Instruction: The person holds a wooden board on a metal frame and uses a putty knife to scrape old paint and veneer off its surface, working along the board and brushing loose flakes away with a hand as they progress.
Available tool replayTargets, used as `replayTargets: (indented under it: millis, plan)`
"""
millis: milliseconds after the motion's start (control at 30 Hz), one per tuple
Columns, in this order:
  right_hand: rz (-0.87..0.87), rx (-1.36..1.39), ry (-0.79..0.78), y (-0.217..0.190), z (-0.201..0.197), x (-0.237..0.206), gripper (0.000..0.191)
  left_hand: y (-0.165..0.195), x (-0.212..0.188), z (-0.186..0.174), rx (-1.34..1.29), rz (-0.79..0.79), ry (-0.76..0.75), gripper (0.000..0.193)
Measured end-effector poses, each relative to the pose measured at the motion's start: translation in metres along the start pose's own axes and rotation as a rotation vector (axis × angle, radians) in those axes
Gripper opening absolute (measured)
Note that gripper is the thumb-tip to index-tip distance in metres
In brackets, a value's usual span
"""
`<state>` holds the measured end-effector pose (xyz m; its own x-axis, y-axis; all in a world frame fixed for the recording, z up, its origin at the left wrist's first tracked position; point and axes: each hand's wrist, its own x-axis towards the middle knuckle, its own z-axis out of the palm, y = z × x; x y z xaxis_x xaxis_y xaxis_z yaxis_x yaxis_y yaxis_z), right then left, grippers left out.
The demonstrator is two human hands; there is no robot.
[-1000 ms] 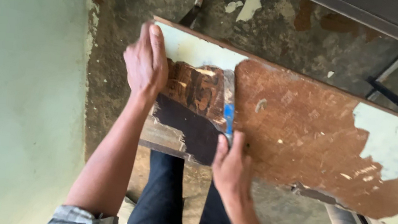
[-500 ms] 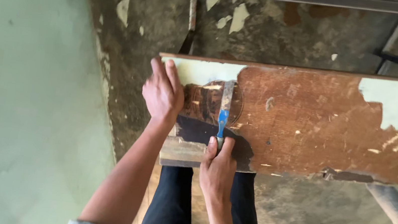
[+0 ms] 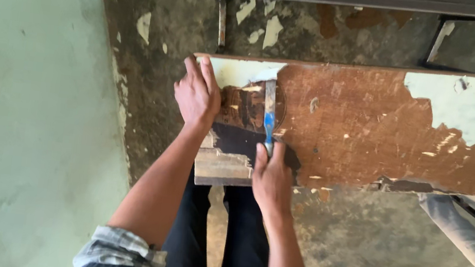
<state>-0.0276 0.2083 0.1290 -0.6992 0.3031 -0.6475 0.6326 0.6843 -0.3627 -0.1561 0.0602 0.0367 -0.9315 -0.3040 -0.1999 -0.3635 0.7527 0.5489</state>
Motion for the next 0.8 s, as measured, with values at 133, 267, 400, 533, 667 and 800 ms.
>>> replayTargets:
  millis: [133, 267, 400, 533, 667, 800]
  plan:
    - [0.027, 0.005, -0.059, 0.018, -0.012, -0.007, 0.038, 0.000, 0.003, -0.003, -0.166, -0.213, -0.103, 0.049]
    - [0.103, -0.016, -0.159, 0.020, -0.027, -0.013, 0.035, -0.010, 0.009, 0.004, -0.302, -0.213, -0.052, 0.065]
    - [-0.056, 0.040, -0.041, 0.009, -0.020, -0.020, 0.034, -0.024, 0.013, 0.009, -0.470, -0.218, -0.066, 0.075]
    - [-0.032, 0.021, 0.011, 0.005, -0.006, -0.023, 0.032, -0.032, 0.011, 0.010, -0.476, -0.376, -0.173, 0.074]
    - [0.067, 0.041, 0.001, 0.008, -0.006, -0.018, 0.030, -0.031, 0.009, 0.009, -0.488, -0.196, -0.136, 0.065]
    - [0.179, -0.046, -0.118, 0.009, -0.013, -0.010, 0.030, -0.031, 0.008, 0.009, -0.413, -0.195, -0.198, 0.061]
